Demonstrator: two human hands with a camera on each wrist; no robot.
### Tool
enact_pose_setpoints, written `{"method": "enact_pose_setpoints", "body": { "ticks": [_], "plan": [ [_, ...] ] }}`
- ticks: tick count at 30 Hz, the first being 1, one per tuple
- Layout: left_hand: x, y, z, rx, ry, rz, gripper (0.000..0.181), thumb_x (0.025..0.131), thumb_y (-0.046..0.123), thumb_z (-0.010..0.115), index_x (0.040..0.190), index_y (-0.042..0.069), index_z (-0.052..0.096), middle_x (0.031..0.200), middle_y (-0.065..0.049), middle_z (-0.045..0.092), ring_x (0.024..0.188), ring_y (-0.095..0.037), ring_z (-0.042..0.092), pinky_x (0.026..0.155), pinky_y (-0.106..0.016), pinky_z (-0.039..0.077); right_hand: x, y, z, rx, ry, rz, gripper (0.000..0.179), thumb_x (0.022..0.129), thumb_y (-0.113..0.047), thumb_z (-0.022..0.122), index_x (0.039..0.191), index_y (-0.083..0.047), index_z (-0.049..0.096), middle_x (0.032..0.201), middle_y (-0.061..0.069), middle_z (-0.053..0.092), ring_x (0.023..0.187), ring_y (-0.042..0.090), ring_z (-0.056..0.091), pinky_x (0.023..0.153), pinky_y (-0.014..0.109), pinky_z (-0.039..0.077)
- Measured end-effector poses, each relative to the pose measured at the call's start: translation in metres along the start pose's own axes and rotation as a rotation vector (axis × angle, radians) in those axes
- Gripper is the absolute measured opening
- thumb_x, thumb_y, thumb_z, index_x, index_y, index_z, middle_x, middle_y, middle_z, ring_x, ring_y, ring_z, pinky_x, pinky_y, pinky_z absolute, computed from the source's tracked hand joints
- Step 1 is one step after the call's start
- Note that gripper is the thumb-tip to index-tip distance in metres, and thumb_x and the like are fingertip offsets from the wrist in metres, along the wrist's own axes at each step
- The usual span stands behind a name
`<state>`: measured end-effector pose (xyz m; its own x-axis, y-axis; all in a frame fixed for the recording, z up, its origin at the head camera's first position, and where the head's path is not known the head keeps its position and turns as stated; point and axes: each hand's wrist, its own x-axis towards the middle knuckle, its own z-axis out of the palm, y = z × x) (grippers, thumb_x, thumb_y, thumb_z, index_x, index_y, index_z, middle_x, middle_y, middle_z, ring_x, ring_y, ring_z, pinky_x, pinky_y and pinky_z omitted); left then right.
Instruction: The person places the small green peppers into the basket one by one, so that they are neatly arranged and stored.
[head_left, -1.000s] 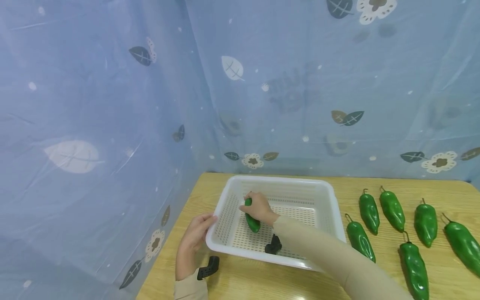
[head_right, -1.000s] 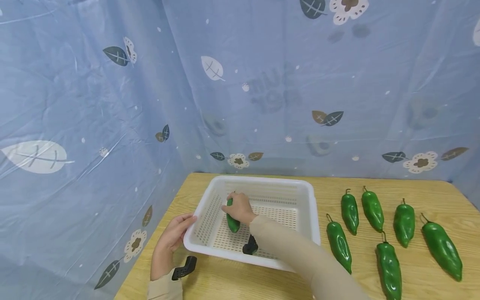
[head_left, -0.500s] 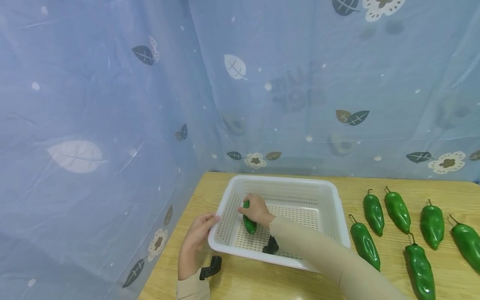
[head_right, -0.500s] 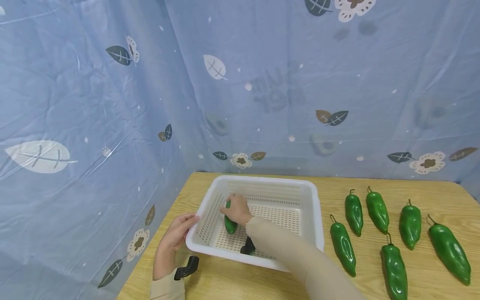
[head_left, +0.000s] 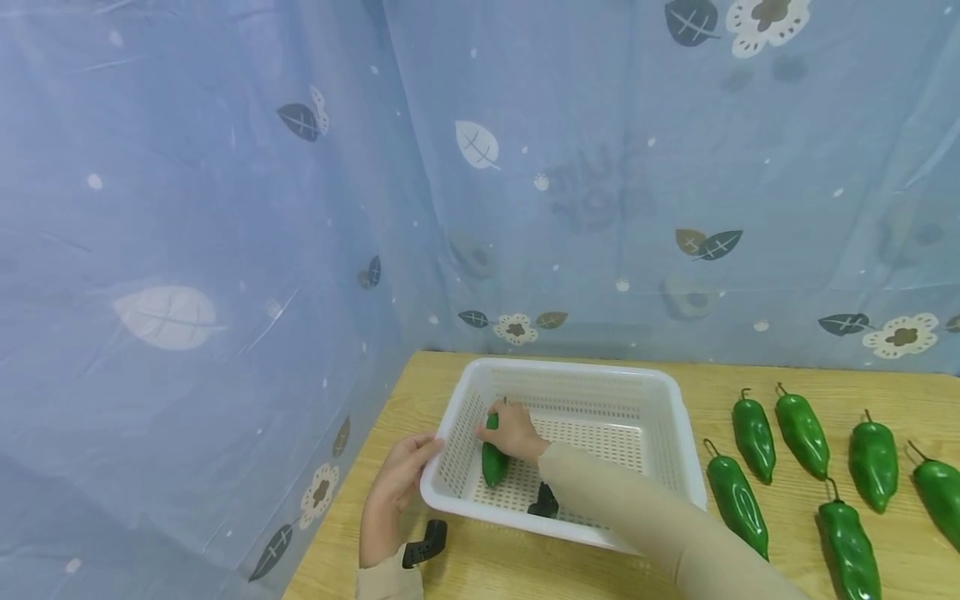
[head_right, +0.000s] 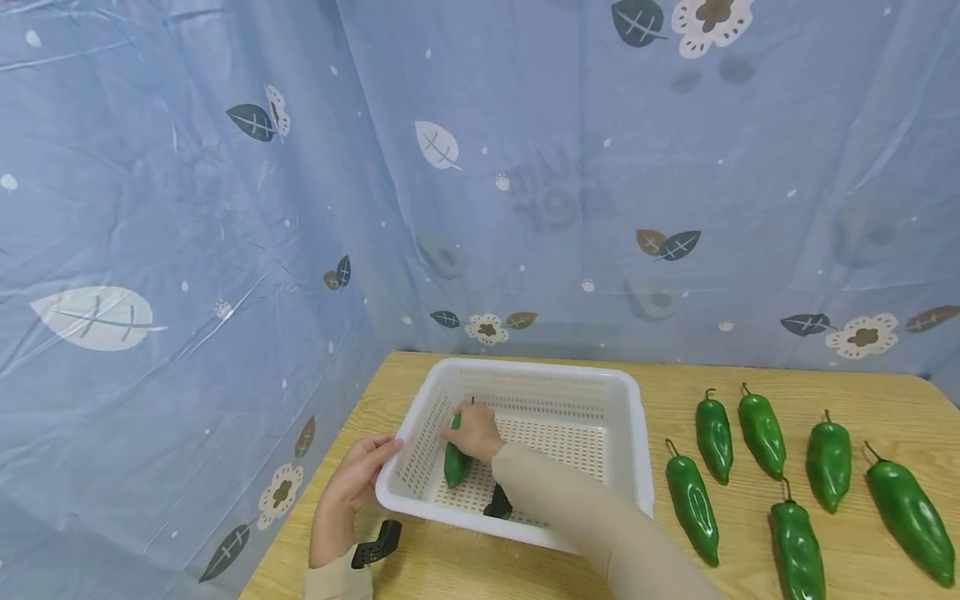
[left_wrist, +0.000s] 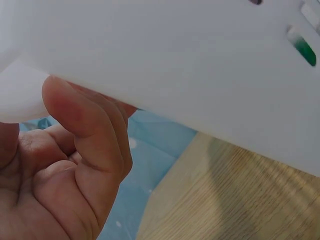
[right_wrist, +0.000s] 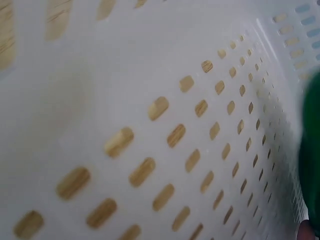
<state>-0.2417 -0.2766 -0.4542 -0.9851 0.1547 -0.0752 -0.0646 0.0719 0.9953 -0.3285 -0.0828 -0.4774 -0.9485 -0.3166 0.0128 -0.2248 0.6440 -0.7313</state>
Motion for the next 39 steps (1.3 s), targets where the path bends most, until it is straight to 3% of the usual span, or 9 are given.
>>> {"method": "enact_pose_setpoints", "body": {
  "ticks": [12, 20, 39],
  "plan": [
    [0.0013, -0.0001, -0.0003, 0.001, -0.021, 0.023, 0.048, 0.098, 0.023, 0.051, 0.13, -0.013, 0.046, 0.122, -0.032, 0.057, 0.104, -0.036, 0.064, 0.081, -0.04, 0.056, -0.0002, -0.0011, -0.0028, -0.024, -0.039, -0.005, 0.059, 0.085, -0.033, 0.07, 0.13, 0.001, 0.052, 0.121, 0.021, 0.057, 0.101, 0.028, 0.053, 0.074, 0.033, 0.053],
    [0.0007, -0.0014, 0.0004, -0.007, -0.022, 0.023, 0.051, 0.098, 0.023, 0.051, 0.132, -0.014, 0.044, 0.126, -0.033, 0.054, 0.108, -0.038, 0.062, 0.083, -0.041, 0.056, -0.0038, -0.004, -0.0023, -0.078, -0.134, 0.01, 0.078, 0.082, -0.04, 0.07, 0.142, -0.001, 0.039, 0.133, 0.027, 0.042, 0.114, 0.034, 0.047, 0.091, 0.045, 0.048],
    [0.0001, -0.0033, -0.0018, 0.002, -0.022, 0.027, 0.049, 0.098, 0.021, 0.051, 0.132, -0.013, 0.044, 0.125, -0.033, 0.054, 0.108, -0.038, 0.062, 0.083, -0.041, 0.056, -0.003, -0.004, -0.0008, -0.068, -0.152, 0.055, 0.09, 0.08, -0.045, 0.072, 0.149, -0.008, 0.027, 0.139, 0.027, 0.035, 0.118, 0.034, 0.044, 0.093, 0.049, 0.048]
  ]
}}
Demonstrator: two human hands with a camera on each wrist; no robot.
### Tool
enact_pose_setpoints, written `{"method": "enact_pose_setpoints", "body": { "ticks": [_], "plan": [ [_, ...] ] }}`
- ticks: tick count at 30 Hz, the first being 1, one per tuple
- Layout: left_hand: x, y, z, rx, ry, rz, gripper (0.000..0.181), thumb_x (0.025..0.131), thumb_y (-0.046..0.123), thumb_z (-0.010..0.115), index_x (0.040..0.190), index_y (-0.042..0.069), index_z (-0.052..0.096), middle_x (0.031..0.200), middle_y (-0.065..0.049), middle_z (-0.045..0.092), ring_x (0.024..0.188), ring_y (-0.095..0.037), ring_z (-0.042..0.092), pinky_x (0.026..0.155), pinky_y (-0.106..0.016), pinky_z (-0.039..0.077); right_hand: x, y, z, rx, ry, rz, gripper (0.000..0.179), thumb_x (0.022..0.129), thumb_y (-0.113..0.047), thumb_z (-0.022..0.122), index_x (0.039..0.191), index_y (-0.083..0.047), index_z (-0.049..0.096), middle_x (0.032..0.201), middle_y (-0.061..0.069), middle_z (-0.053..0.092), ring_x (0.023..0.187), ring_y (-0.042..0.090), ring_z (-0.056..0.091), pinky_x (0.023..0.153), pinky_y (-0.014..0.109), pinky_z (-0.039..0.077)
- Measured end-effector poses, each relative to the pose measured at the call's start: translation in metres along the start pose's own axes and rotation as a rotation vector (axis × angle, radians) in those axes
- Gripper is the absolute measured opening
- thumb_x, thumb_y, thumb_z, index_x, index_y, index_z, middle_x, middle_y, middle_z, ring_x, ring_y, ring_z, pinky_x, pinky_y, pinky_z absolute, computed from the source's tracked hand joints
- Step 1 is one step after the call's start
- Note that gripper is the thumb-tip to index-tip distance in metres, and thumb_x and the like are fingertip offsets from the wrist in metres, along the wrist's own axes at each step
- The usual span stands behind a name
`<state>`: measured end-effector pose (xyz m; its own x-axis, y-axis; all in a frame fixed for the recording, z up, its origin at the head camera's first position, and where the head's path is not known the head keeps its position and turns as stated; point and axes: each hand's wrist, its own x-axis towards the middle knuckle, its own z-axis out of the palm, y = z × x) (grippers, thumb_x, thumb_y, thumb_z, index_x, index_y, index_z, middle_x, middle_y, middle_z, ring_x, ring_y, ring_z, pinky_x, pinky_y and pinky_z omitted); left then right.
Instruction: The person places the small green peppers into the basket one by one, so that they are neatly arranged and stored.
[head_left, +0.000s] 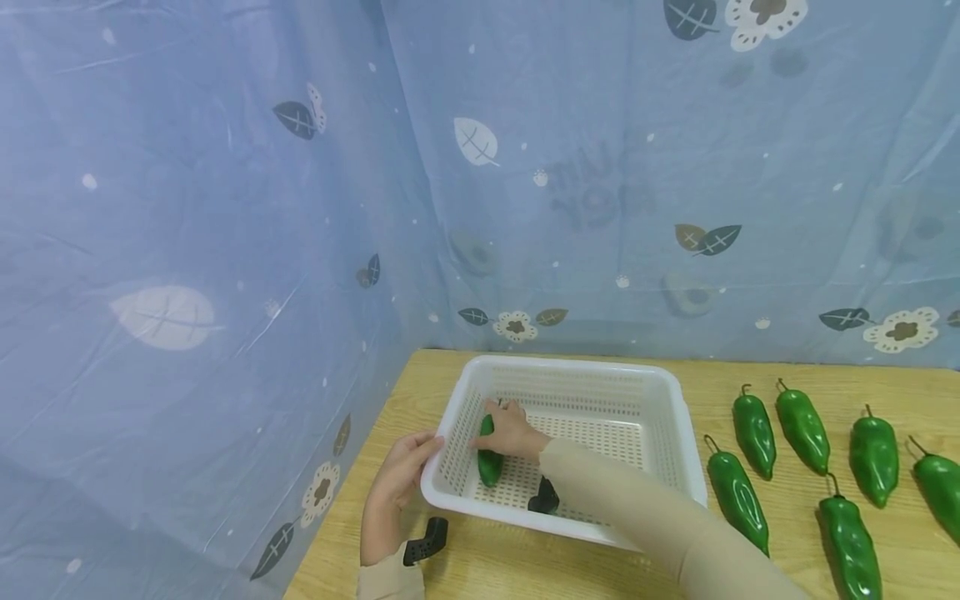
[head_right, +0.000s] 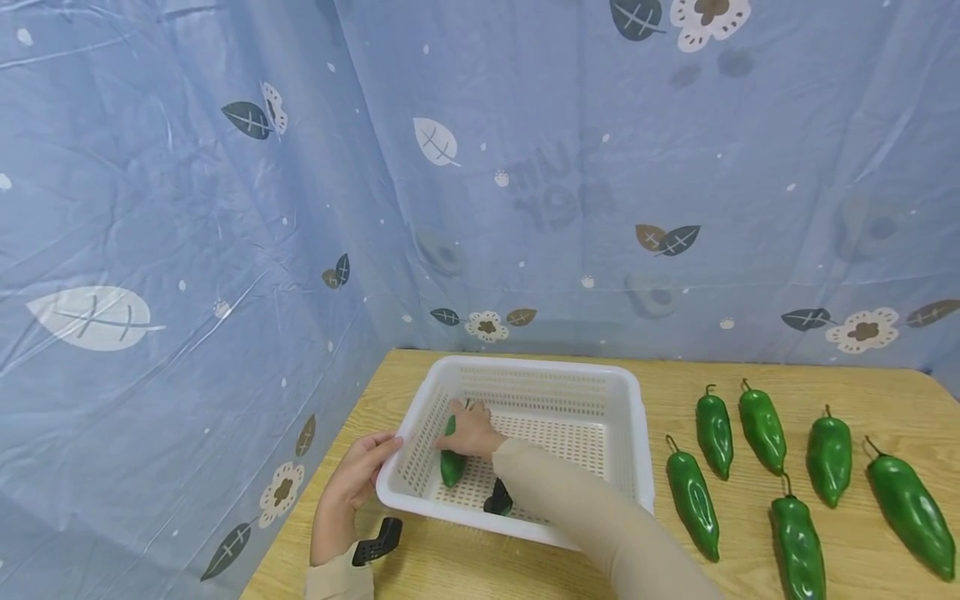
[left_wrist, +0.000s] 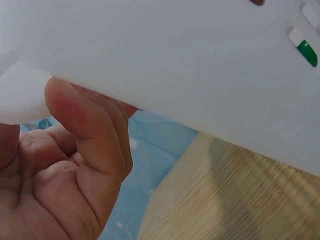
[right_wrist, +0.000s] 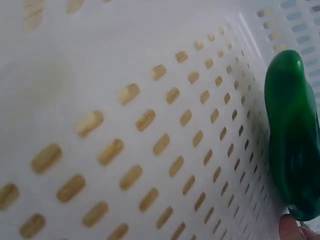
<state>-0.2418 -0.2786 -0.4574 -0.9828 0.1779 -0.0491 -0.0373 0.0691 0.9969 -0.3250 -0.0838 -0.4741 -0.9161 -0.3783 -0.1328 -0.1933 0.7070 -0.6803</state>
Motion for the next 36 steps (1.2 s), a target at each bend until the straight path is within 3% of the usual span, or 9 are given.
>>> {"method": "enact_pose_setpoints", "body": {
  "ticks": [8, 13, 17, 27, 36],
  "plan": [
    [0.002, 0.0, 0.006, 0.011, 0.012, -0.011, 0.047, 0.098, 0.022, 0.051, 0.131, -0.012, 0.047, 0.122, -0.031, 0.058, 0.103, -0.034, 0.065, 0.081, -0.039, 0.056, -0.01, 0.005, -0.018, 0.074, 0.064, -0.038, 0.081, 0.084, -0.033, 0.069, 0.146, 0.001, 0.029, 0.145, 0.031, 0.03, 0.134, 0.044, 0.031, 0.106, 0.054, 0.035],
    [-0.002, 0.0, 0.004, 0.023, 0.042, -0.021, 0.047, 0.098, 0.022, 0.052, 0.13, -0.012, 0.048, 0.119, -0.029, 0.06, 0.1, -0.031, 0.066, 0.08, -0.038, 0.056, -0.008, 0.004, -0.026, 0.114, 0.124, -0.06, 0.077, 0.087, -0.028, 0.068, 0.144, 0.006, 0.028, 0.146, 0.027, 0.033, 0.135, 0.041, 0.033, 0.111, 0.05, 0.031],
    [-0.005, 0.001, -0.001, 0.03, 0.074, -0.033, 0.045, 0.097, 0.021, 0.052, 0.127, -0.013, 0.049, 0.115, -0.027, 0.062, 0.096, -0.028, 0.067, 0.077, -0.036, 0.057, -0.01, -0.001, -0.034, 0.115, 0.145, -0.086, 0.074, 0.087, -0.026, 0.067, 0.143, 0.007, 0.03, 0.146, 0.025, 0.036, 0.135, 0.039, 0.035, 0.111, 0.049, 0.032],
    [-0.004, 0.002, -0.002, 0.027, 0.07, -0.03, 0.046, 0.097, 0.021, 0.052, 0.128, -0.013, 0.049, 0.116, -0.028, 0.061, 0.097, -0.028, 0.067, 0.078, -0.035, 0.057, -0.022, 0.001, -0.064, 0.123, 0.167, -0.164, 0.064, 0.089, -0.027, 0.065, 0.139, 0.004, 0.04, 0.138, 0.021, 0.048, 0.126, 0.035, 0.048, 0.104, 0.046, 0.042],
    [-0.002, -0.001, 0.004, 0.016, 0.067, -0.039, 0.047, 0.097, 0.02, 0.053, 0.129, -0.013, 0.047, 0.118, -0.028, 0.061, 0.1, -0.032, 0.066, 0.079, -0.036, 0.057, -0.032, 0.02, -0.095, 0.199, 0.189, -0.132, 0.056, 0.09, -0.03, 0.064, 0.137, -0.004, 0.046, 0.134, 0.014, 0.054, 0.123, 0.03, 0.051, 0.1, 0.046, 0.045]
  ]
}}
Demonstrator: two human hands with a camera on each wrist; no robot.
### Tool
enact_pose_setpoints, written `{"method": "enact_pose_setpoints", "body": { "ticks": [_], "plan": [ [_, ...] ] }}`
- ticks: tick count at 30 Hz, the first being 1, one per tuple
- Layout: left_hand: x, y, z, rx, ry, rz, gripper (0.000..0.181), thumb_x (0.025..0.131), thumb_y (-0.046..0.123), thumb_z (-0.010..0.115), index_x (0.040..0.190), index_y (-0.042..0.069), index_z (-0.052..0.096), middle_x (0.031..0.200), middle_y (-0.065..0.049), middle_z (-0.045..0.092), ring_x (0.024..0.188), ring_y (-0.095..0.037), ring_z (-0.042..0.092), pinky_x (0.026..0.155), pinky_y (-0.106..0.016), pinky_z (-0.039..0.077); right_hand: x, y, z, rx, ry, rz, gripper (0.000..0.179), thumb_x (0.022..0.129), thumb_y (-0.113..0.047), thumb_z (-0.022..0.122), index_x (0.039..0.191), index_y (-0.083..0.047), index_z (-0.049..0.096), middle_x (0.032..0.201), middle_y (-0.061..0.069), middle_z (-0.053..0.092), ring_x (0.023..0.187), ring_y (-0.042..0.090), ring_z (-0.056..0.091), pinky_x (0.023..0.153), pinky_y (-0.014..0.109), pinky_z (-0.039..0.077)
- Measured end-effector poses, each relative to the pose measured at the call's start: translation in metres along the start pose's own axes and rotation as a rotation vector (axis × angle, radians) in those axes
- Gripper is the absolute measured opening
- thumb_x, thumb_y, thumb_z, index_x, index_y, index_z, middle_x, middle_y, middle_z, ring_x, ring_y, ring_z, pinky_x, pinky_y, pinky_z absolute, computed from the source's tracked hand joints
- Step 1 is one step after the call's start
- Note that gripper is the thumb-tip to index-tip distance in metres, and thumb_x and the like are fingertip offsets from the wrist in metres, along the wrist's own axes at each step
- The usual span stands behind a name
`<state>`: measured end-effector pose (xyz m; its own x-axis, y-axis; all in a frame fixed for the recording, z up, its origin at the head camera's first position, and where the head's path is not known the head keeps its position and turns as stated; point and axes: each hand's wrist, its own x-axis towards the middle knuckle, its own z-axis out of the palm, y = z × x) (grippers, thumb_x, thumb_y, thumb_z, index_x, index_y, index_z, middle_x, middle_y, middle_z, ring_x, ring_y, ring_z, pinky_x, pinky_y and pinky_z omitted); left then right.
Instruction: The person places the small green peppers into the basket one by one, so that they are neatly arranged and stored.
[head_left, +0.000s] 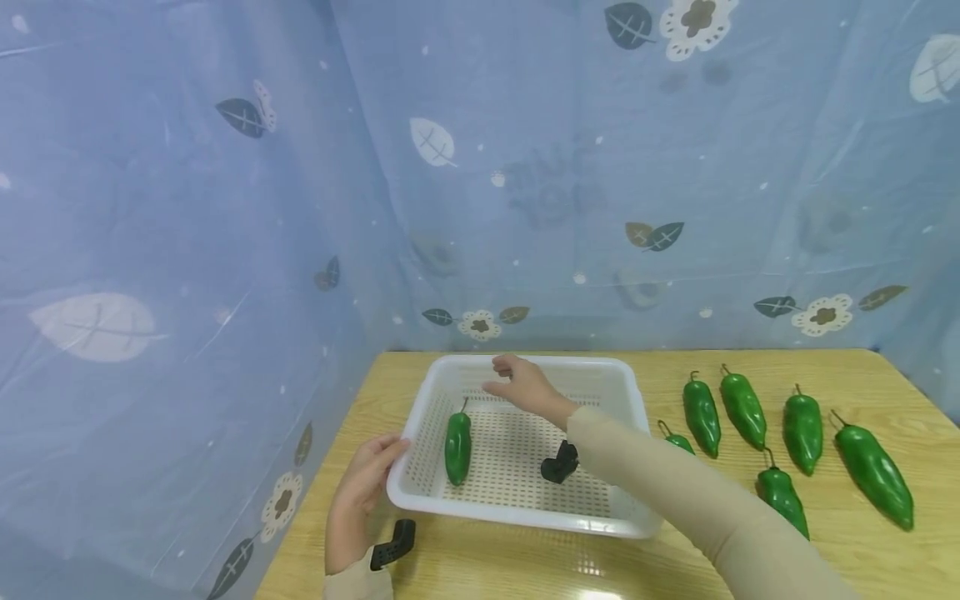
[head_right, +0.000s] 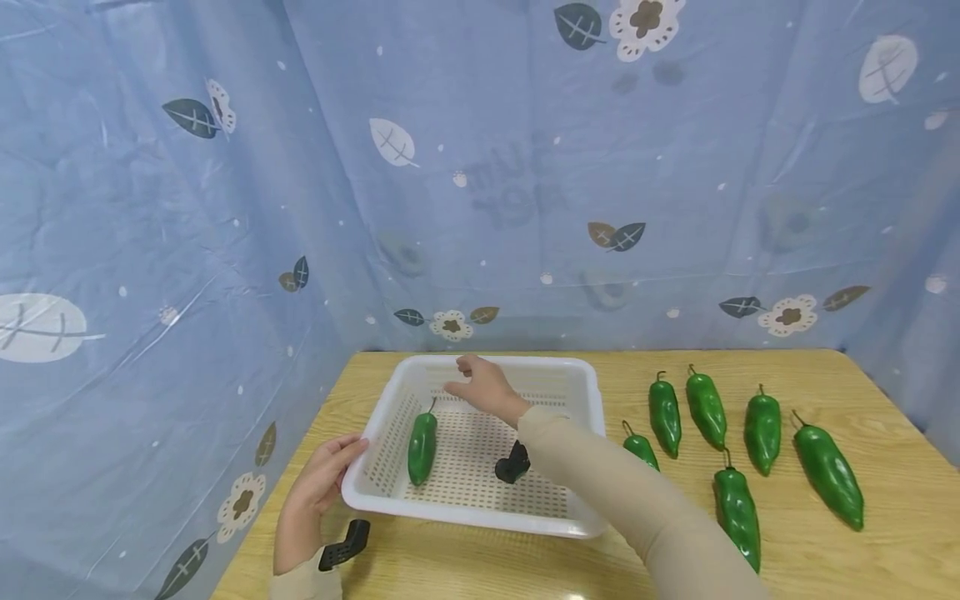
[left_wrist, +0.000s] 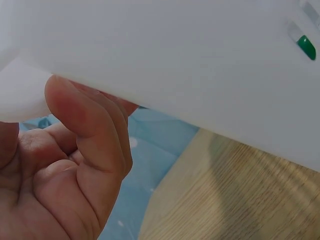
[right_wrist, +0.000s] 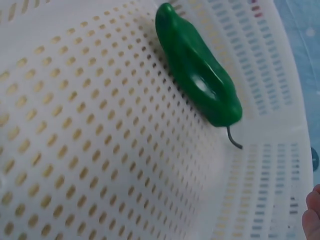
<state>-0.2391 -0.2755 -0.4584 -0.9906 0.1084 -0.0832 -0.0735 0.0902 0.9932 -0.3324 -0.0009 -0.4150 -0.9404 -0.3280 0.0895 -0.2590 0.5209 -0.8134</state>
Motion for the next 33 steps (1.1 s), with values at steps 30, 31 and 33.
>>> {"method": "enact_pose_setpoints", "body": {
  "ticks": [30, 31, 33],
  "plan": [
    [0.0, 0.004, 0.002, -0.004, -0.013, -0.002, 0.047, 0.098, 0.02, 0.051, 0.13, -0.013, 0.046, 0.12, -0.031, 0.058, 0.102, -0.034, 0.065, 0.079, -0.037, 0.057, -0.05, 0.01, -0.12, 0.172, 0.07, -0.147, 0.055, 0.094, -0.025, 0.059, 0.138, 0.001, 0.04, 0.14, 0.025, 0.044, 0.131, 0.04, 0.04, 0.109, 0.049, 0.034],
    [0.0, 0.005, 0.002, -0.003, -0.011, -0.004, 0.047, 0.098, 0.02, 0.051, 0.131, -0.013, 0.046, 0.121, -0.031, 0.058, 0.102, -0.034, 0.065, 0.079, -0.038, 0.057, -0.052, 0.01, -0.124, 0.171, 0.08, -0.152, 0.054, 0.094, -0.024, 0.059, 0.138, 0.001, 0.04, 0.14, 0.025, 0.044, 0.13, 0.04, 0.04, 0.109, 0.049, 0.034],
    [-0.001, 0.005, 0.001, 0.001, -0.007, -0.006, 0.047, 0.098, 0.021, 0.051, 0.131, -0.012, 0.046, 0.122, -0.03, 0.058, 0.103, -0.035, 0.064, 0.08, -0.038, 0.056, -0.057, 0.009, -0.131, 0.167, 0.095, -0.156, 0.053, 0.095, -0.022, 0.059, 0.138, 0.002, 0.04, 0.139, 0.025, 0.045, 0.13, 0.039, 0.041, 0.11, 0.049, 0.033]
  ]
}}
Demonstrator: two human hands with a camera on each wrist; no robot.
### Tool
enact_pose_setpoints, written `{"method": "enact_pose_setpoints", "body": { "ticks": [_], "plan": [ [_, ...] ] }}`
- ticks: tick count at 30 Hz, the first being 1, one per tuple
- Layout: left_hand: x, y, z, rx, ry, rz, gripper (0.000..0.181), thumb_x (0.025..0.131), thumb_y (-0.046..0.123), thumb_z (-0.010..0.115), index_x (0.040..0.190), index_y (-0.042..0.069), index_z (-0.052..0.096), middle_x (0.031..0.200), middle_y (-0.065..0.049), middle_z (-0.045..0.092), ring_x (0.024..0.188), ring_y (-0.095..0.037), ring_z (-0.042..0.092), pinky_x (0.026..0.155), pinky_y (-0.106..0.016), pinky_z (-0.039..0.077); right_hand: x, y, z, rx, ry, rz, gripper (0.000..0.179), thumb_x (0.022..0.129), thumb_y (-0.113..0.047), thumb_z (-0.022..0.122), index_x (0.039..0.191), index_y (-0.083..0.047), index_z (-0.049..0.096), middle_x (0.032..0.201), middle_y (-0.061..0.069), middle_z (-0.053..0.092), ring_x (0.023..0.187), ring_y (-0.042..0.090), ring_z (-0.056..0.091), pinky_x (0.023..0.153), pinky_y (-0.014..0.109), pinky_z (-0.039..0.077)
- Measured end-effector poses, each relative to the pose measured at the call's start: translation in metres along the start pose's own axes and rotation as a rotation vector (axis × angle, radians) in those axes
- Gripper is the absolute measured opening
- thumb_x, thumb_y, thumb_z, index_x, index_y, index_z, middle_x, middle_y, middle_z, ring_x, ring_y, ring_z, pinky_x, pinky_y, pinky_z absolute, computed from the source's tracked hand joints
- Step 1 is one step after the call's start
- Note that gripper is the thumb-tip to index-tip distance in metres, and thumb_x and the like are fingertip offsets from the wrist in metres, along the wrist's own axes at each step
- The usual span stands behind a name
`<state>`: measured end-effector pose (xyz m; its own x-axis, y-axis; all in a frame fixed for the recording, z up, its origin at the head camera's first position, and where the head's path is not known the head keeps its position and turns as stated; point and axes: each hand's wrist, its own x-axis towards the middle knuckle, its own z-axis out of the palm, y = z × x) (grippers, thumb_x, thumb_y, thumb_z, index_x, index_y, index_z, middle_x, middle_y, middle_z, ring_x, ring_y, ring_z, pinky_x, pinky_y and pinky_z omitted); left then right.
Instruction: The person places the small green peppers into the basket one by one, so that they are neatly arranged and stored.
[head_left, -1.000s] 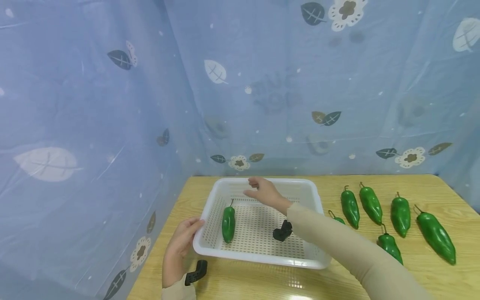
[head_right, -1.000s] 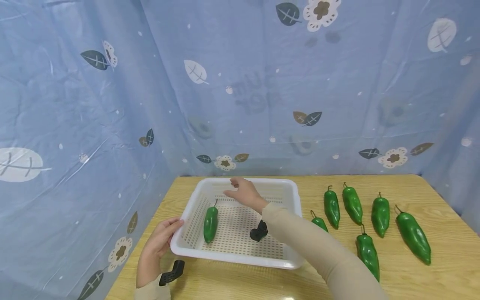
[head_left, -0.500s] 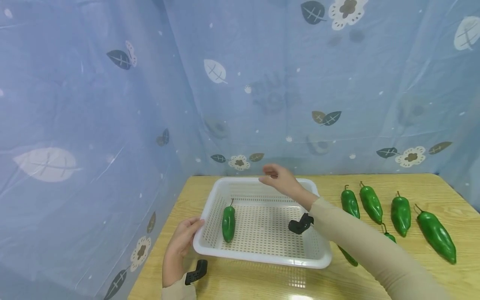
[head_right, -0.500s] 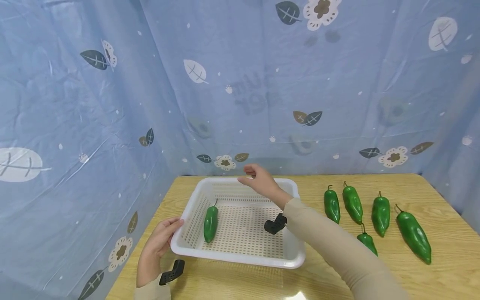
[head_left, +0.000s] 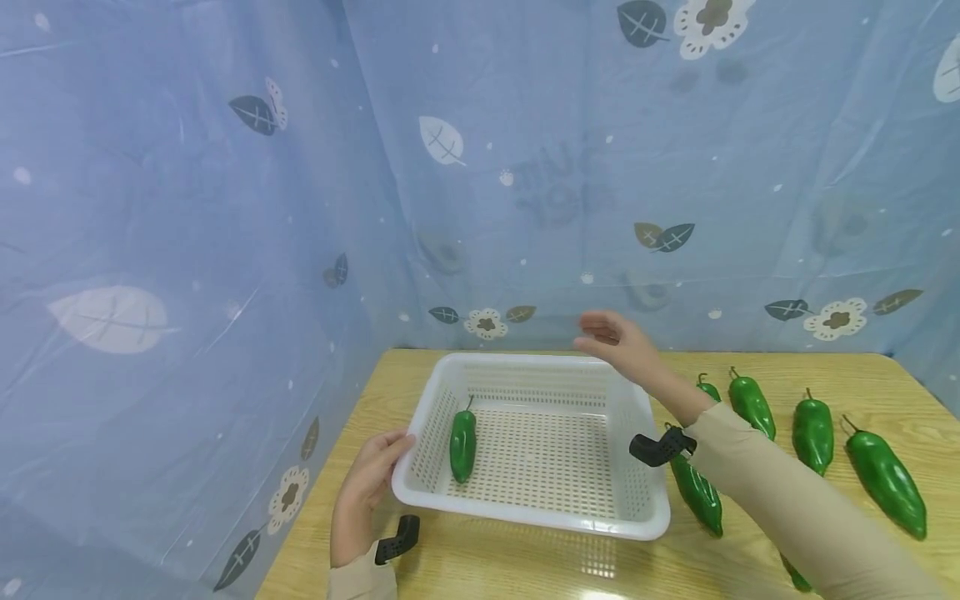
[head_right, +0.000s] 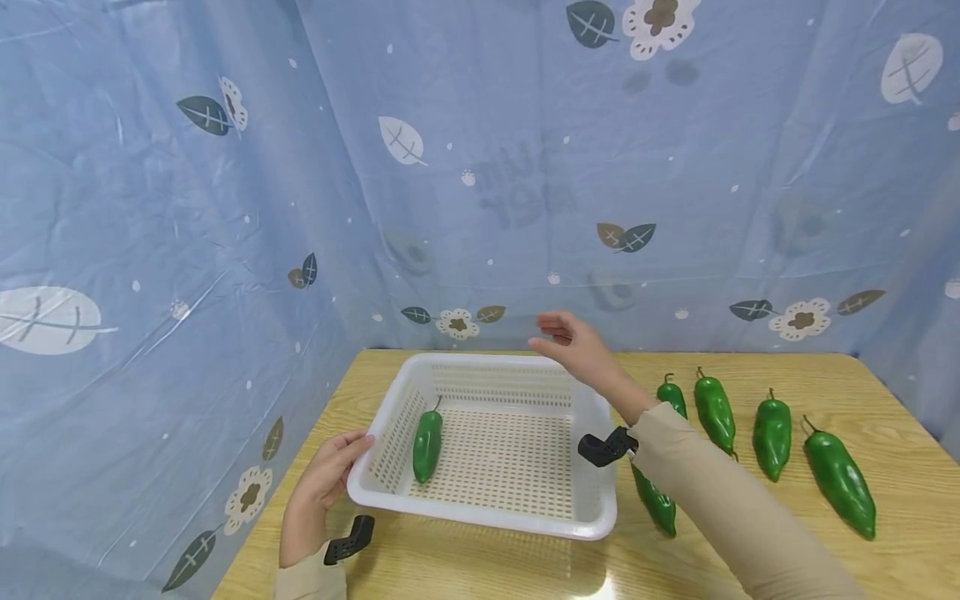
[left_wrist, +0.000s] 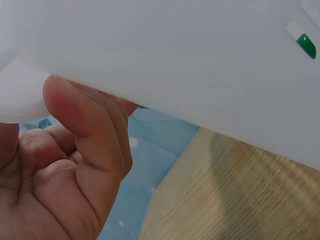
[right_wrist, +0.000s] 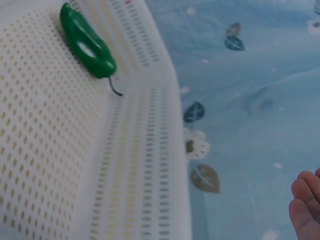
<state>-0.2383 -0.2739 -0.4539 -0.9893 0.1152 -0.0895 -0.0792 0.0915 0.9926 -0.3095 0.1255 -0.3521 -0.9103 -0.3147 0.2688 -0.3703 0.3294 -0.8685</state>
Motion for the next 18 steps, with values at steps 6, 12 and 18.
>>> {"method": "enact_pose_setpoints", "body": {
  "ticks": [6, 12, 18],
  "plan": [
    [0.001, -0.001, 0.0, 0.006, 0.008, -0.002, 0.049, 0.097, 0.022, 0.052, 0.132, -0.011, 0.046, 0.122, -0.029, 0.058, 0.104, -0.034, 0.064, 0.081, -0.039, 0.056, -0.022, -0.001, -0.025, -0.019, 0.046, 0.0, 0.055, 0.095, -0.026, 0.057, 0.141, -0.002, 0.037, 0.141, 0.02, 0.045, 0.131, 0.034, 0.041, 0.109, 0.032, 0.036],
    [0.002, -0.001, 0.0, 0.005, 0.009, 0.001, 0.047, 0.098, 0.022, 0.052, 0.131, -0.011, 0.047, 0.122, -0.028, 0.059, 0.104, -0.034, 0.064, 0.081, -0.039, 0.056, -0.047, 0.007, -0.048, -0.068, 0.078, 0.033, 0.057, 0.096, -0.031, 0.055, 0.144, -0.006, 0.035, 0.142, 0.018, 0.043, 0.13, 0.034, 0.04, 0.092, 0.006, 0.038],
    [0.002, 0.0, 0.001, 0.008, 0.011, 0.0, 0.047, 0.097, 0.022, 0.052, 0.131, -0.011, 0.047, 0.122, -0.028, 0.059, 0.103, -0.034, 0.065, 0.081, -0.038, 0.056, -0.07, 0.021, -0.061, -0.11, 0.116, 0.072, 0.055, 0.097, -0.031, 0.053, 0.144, -0.006, 0.036, 0.138, 0.009, 0.048, 0.119, 0.005, 0.048, 0.086, 0.007, 0.042]
  ]
}}
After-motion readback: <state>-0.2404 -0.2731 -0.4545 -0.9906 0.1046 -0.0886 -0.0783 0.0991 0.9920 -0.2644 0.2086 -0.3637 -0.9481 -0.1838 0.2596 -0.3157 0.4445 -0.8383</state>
